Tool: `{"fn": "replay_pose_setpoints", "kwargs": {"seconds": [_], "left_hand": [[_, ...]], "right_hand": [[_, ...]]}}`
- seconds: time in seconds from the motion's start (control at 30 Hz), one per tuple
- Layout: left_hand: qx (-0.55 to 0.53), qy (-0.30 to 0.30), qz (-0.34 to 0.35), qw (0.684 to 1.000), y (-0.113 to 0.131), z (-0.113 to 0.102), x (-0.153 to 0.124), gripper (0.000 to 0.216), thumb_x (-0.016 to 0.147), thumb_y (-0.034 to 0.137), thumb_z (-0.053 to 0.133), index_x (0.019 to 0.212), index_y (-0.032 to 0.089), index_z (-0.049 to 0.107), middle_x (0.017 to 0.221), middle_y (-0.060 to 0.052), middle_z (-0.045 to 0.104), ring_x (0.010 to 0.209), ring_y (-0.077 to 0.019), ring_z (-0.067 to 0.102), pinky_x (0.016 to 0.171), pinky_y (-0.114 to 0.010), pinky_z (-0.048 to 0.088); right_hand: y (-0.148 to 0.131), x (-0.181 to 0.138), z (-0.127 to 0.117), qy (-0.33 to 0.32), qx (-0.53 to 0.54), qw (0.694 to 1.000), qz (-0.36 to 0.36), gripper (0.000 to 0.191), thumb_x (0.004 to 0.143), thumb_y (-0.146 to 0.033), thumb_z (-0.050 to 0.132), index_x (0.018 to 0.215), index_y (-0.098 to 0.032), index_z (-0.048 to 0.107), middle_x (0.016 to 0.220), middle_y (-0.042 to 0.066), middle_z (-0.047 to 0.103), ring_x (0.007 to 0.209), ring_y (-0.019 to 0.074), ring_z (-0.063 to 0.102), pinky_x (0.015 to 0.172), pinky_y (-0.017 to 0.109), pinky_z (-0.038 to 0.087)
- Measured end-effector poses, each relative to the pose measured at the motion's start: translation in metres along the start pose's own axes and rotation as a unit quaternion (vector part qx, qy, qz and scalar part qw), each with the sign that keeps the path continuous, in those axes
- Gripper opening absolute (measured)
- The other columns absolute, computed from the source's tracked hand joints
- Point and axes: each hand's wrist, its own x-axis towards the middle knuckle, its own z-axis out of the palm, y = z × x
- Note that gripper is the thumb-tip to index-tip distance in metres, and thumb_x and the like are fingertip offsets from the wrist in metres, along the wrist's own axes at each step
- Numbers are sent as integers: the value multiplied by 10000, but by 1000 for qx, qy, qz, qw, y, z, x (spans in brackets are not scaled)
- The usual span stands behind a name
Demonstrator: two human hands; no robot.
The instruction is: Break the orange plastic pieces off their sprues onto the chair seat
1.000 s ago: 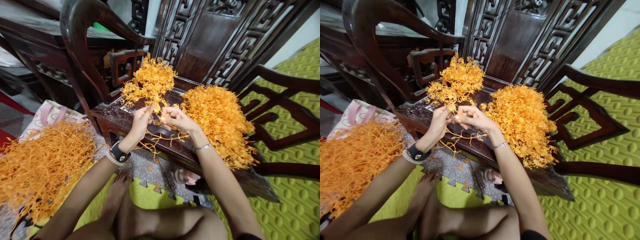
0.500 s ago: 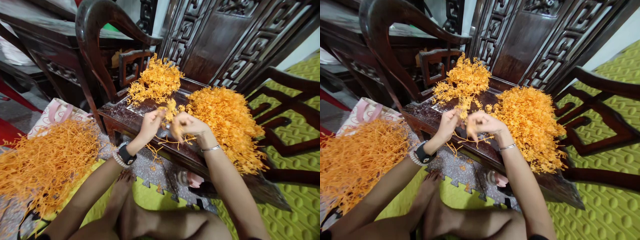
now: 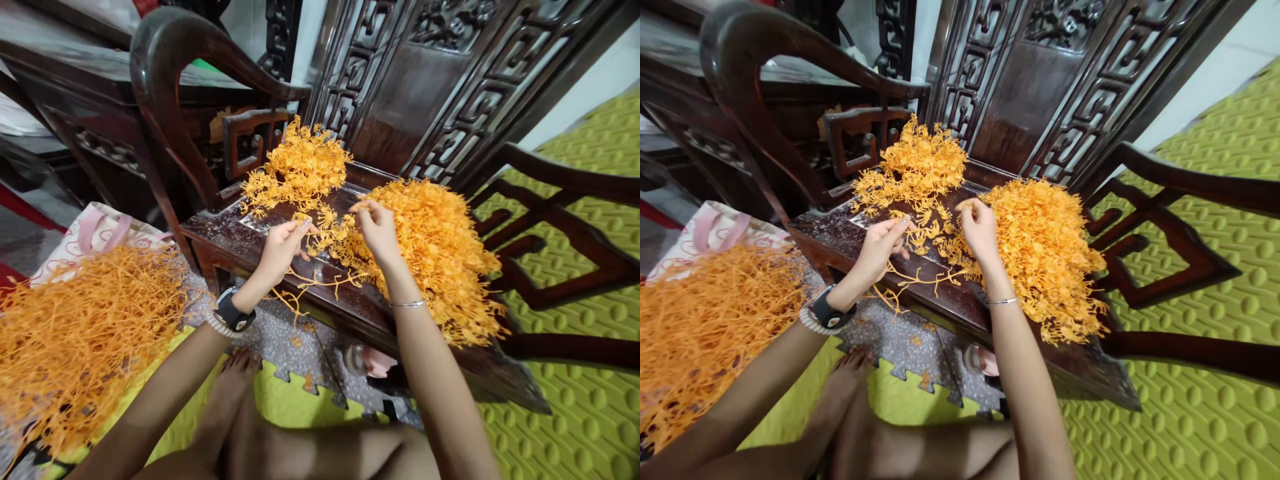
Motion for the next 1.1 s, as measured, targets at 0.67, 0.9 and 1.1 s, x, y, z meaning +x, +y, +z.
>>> {"fn": "replay_pose_setpoints", "kwargs": {"seconds": [0.67, 0.9, 1.1], "left_hand": [[85, 7, 0, 996, -9, -4, 1, 281, 814, 435, 600, 720, 176, 655, 444, 81, 376, 340, -55, 346, 362, -197, 291], [29, 45, -9, 999, -6, -3, -1, 278, 833, 438, 591, 739, 177, 619, 471, 71, 387, 360, -51, 326, 370, -189, 289], [-1, 72, -5, 997, -7, -2, 0, 339, 842, 500, 557, 696, 194, 544, 468, 87, 300, 347, -53, 268, 353, -197, 283]], "right_hand": [[-15, -30, 27, -181, -33, 962, -203, 593, 902, -663, 243, 746, -199, 577, 700, 22, 580, 680, 168, 533, 691, 316, 372], [-21, -36, 24, -196, -3, 962, -192, 488, 790, -689, 488, 735, -206, 517, 646, -13, 532, 614, 141, 491, 629, 289, 378], [-19, -38, 29, -141, -49, 970, -192, 338, 870, -551, 480, 785, -224, 469, 632, -23, 494, 563, 127, 456, 572, 277, 360]]}}
